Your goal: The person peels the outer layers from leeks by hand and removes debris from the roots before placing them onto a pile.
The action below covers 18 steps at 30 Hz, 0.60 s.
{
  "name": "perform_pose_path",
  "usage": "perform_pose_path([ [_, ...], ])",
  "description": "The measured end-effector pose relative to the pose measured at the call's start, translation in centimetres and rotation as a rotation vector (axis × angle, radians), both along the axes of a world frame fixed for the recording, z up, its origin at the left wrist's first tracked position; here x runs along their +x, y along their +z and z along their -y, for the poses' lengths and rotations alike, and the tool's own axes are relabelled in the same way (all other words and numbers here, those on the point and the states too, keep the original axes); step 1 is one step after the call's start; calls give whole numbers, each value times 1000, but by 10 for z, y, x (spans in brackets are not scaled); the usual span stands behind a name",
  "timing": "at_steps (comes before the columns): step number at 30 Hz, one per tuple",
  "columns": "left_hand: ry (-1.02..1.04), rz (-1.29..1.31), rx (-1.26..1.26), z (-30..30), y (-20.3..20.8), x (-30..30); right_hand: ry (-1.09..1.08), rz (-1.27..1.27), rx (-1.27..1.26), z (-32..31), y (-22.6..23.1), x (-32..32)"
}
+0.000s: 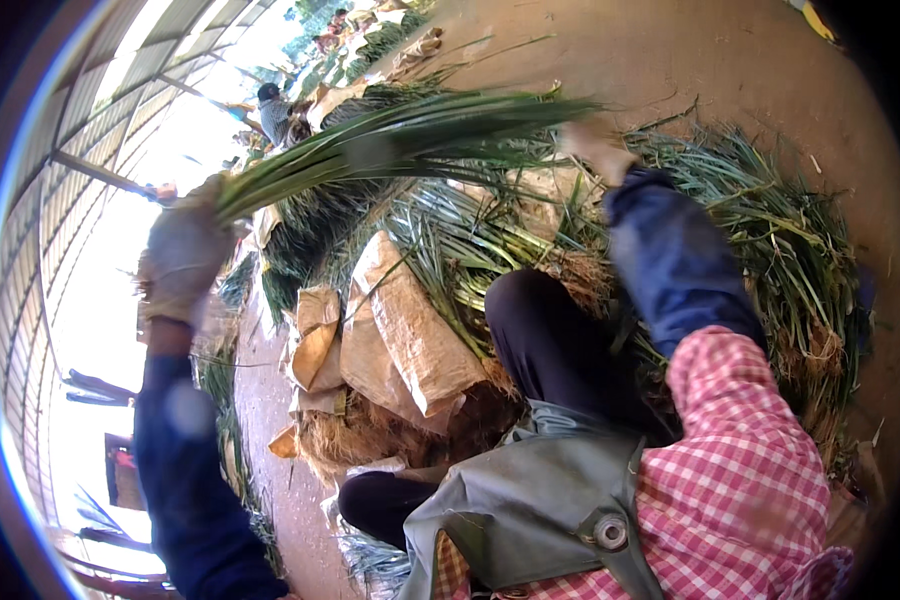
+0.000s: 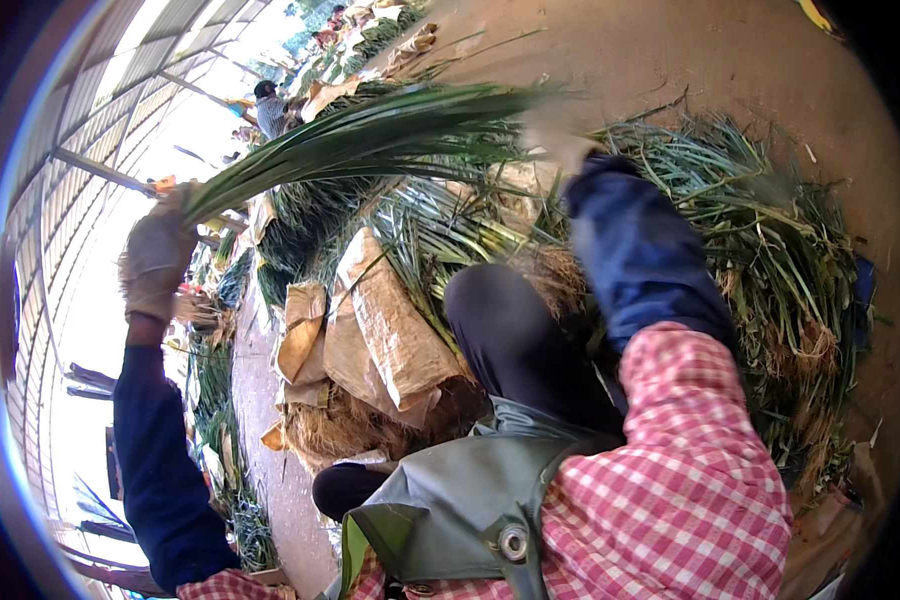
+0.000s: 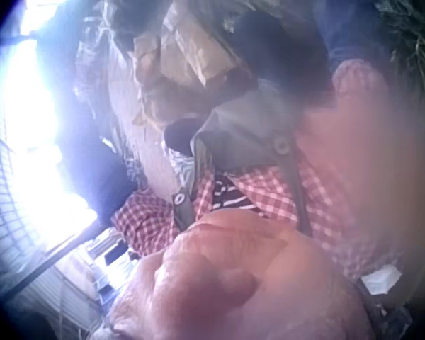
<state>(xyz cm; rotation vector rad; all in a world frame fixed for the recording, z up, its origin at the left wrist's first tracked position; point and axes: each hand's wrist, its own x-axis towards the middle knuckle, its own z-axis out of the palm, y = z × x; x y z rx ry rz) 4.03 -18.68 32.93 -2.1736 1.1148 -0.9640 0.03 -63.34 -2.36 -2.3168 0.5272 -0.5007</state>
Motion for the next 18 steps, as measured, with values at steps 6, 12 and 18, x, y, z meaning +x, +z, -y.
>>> perform_pose_path([
  [6, 251, -14, 182, 40, 93, 31, -316, -196, 115, 127, -66, -202],
  [12, 314, -245, 61, 99, 91, 13, -468, -197, -57, 82, -31, -284],
  [18, 271, -124, 29, 106, 94, -12, -68, 475, -62, -50, 71, -190],
])
